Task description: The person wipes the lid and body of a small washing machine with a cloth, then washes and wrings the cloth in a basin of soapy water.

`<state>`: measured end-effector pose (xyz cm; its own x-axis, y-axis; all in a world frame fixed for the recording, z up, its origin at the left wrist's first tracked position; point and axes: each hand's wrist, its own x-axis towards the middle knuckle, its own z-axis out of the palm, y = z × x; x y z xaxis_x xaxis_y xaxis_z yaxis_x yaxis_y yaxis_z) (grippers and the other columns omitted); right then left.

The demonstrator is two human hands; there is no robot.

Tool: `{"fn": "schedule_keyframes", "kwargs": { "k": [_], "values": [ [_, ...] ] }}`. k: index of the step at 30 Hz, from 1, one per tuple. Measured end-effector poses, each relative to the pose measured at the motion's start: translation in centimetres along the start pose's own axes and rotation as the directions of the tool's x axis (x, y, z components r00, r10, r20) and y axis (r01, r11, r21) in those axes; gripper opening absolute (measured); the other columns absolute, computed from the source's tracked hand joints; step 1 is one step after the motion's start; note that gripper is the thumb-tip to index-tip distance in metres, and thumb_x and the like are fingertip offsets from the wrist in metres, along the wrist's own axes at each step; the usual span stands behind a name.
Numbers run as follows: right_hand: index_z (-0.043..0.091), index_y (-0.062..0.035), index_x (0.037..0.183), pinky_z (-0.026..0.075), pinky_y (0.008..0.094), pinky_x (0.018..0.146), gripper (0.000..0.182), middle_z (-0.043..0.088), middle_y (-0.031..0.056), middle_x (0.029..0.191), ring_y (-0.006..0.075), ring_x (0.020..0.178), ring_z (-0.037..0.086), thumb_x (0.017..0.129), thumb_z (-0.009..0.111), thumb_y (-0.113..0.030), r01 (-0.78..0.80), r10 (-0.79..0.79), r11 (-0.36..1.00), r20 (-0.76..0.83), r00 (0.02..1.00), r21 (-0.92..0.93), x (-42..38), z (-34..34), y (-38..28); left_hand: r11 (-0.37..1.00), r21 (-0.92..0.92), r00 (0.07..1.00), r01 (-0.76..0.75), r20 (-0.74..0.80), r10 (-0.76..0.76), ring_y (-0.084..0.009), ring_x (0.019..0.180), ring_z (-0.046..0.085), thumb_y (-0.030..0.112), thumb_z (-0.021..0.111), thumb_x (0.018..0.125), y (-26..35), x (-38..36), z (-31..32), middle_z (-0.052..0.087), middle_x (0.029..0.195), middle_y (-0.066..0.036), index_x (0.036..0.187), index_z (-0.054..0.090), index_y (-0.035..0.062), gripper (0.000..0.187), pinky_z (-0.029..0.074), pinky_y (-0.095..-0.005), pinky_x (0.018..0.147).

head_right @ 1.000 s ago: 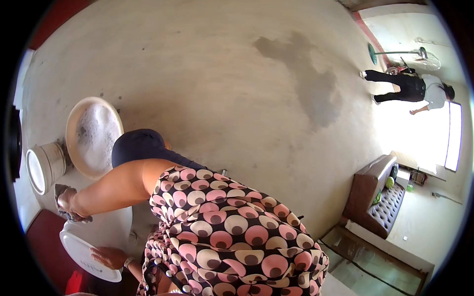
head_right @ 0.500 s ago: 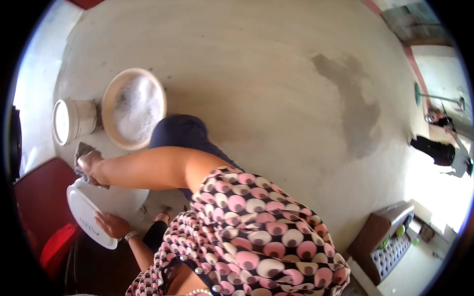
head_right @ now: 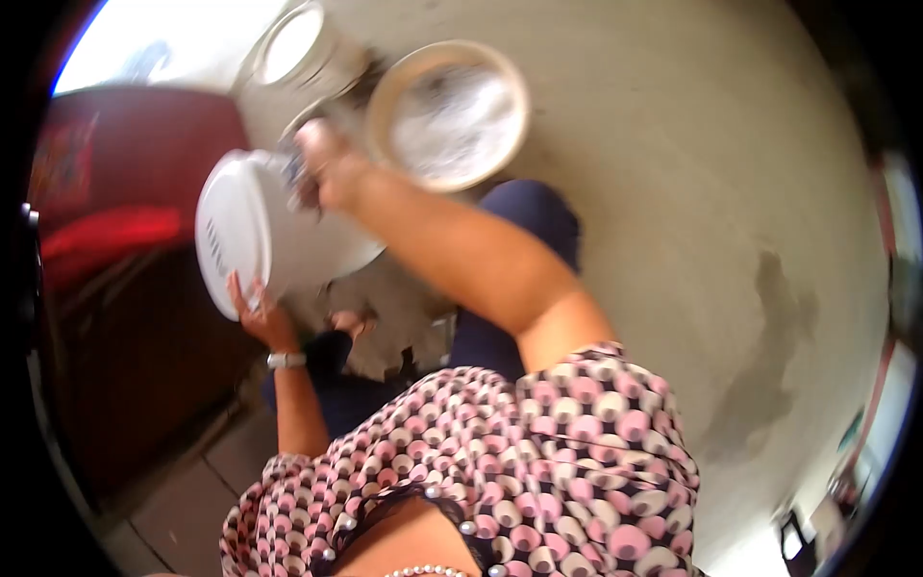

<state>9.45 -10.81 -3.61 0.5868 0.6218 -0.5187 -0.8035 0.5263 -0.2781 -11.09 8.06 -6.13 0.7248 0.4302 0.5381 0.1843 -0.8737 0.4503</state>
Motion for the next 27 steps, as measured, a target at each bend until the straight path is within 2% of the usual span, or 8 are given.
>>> {"fn": "schedule_keyframes", "kwargs": {
  "k": [3, 5, 6, 9, 14, 23, 25, 27],
  "values": [
    [0.059, -0.0118, 0.082, 0.049, 0.0342, 0.053, 0.018, 0.060, 0.0046, 0.073, 0.0193, 0.065, 0.057, 0.084, 0.048, -0.026, 0.008, -0.006, 0.999, -0.069, 0.998, 0.032, 1.1, -1.3, -1.5, 0.844, -0.356, 0.881, 0.401, -0.101, -0.462, -0.0260, 0.121, 0.042, 0.016, 0.057, 0.088, -2.4, -1.0, 0.3, 0.045, 0.130, -0.018, 0.131, 0.040, -0.0011, 0.049, 0.030, -0.0368, 0.101],
    [0.060, -0.0125, 0.090, 0.049, 0.0324, 0.051, 0.023, 0.062, 0.0043, 0.077, 0.0184, 0.069, 0.059, 0.087, 0.044, -0.028, 0.031, -0.030, 0.999, -0.040, 0.999, 0.021, 1.9, -2.5, -3.0, 0.392, -0.681, 0.648, 0.619, 0.160, -0.745, -0.0281, 0.124, 0.037, 0.029, 0.062, 0.085, -5.6, -0.3, 0.1, 0.039, 0.134, -0.019, 0.136, 0.032, 0.0018, 0.064, 0.028, -0.0411, 0.103],
    [0.060, -0.0125, 0.092, 0.049, 0.0329, 0.051, 0.024, 0.063, 0.0041, 0.079, 0.0181, 0.071, 0.060, 0.089, 0.043, -0.029, 0.047, -0.047, 0.999, 0.012, 0.999, 0.021, 2.8, -3.6, -3.6, 0.089, -0.725, 0.498, 0.683, 0.372, -0.783, -0.0300, 0.127, 0.033, 0.036, 0.065, 0.082, -7.4, -0.1, -0.3, 0.034, 0.138, -0.019, 0.138, 0.029, 0.0035, 0.074, 0.025, -0.0437, 0.104],
    [0.056, -0.0044, 0.077, 0.050, 0.0483, 0.065, 0.019, 0.056, 0.0095, 0.065, 0.0271, 0.060, 0.056, 0.083, 0.046, -0.020, -0.005, -0.097, 0.974, 0.440, 0.893, 0.224, 2.2, -4.9, -3.9, -0.207, -0.694, 0.377, 0.689, 0.588, -0.715, -0.0341, 0.133, 0.024, 0.049, 0.067, 0.076, -4.4, 1.1, 0.3, 0.024, 0.144, -0.017, 0.139, 0.026, 0.0064, 0.086, 0.021, -0.0503, 0.106],
    [0.053, -0.0086, 0.069, 0.048, 0.0470, 0.055, 0.019, 0.050, 0.0068, 0.058, 0.0238, 0.052, 0.050, 0.083, 0.041, -0.014, 0.186, -0.224, 0.952, 0.139, 0.965, 0.244, -1.1, -2.7, -4.3, -0.057, -0.565, 0.307, 0.823, 0.528, -0.792, -0.0374, 0.133, 0.019, 0.051, 0.071, 0.072, -6.4, 1.7, 3.1, 0.021, 0.146, -0.013, 0.139, 0.028, 0.0095, 0.090, 0.021, -0.0533, 0.105],
    [0.052, -0.0089, 0.070, 0.049, 0.0447, 0.056, 0.017, 0.051, 0.0087, 0.060, 0.0258, 0.056, 0.053, 0.083, 0.042, -0.015, 0.122, -0.183, 0.958, 0.230, 0.956, 0.258, -0.8, -3.7, -4.4, 0.080, -0.648, 0.411, 0.758, 0.380, -0.829, -0.0299, 0.106, 0.046, 0.040, 0.073, 0.076, -7.3, 2.7, 2.9, 0.049, 0.121, -0.009, 0.123, 0.045, 0.0095, 0.063, 0.041, -0.0489, 0.086],
    [0.052, -0.0085, 0.069, 0.050, 0.0469, 0.058, 0.018, 0.051, 0.0091, 0.059, 0.0265, 0.056, 0.053, 0.083, 0.042, -0.016, 0.088, -0.185, 0.957, 0.348, 0.919, 0.278, 0.4, -4.5, -4.5, 0.122, -0.672, 0.457, 0.731, 0.348, -0.818, -0.0233, 0.077, 0.058, 0.033, 0.070, 0.080, -6.8, 3.6, 2.6, 0.058, 0.095, -0.009, 0.109, 0.053, 0.0025, 0.045, 0.049, -0.0359, 0.056],
    [0.052, -0.0081, 0.070, 0.050, 0.0465, 0.058, 0.018, 0.051, 0.0091, 0.059, 0.0263, 0.056, 0.053, 0.083, 0.042, -0.016, 0.085, -0.188, 0.956, 0.363, 0.913, 0.281, 0.5, -4.5, -4.4, 0.107, -0.649, 0.462, 0.753, 0.406, -0.789, -0.0258, 0.093, 0.052, 0.036, 0.070, 0.079, -8.3, 4.8, 2.3, 0.054, 0.108, -0.008, 0.116, 0.050, 0.0064, 0.052, 0.044, -0.0416, 0.072]
  ]
}}
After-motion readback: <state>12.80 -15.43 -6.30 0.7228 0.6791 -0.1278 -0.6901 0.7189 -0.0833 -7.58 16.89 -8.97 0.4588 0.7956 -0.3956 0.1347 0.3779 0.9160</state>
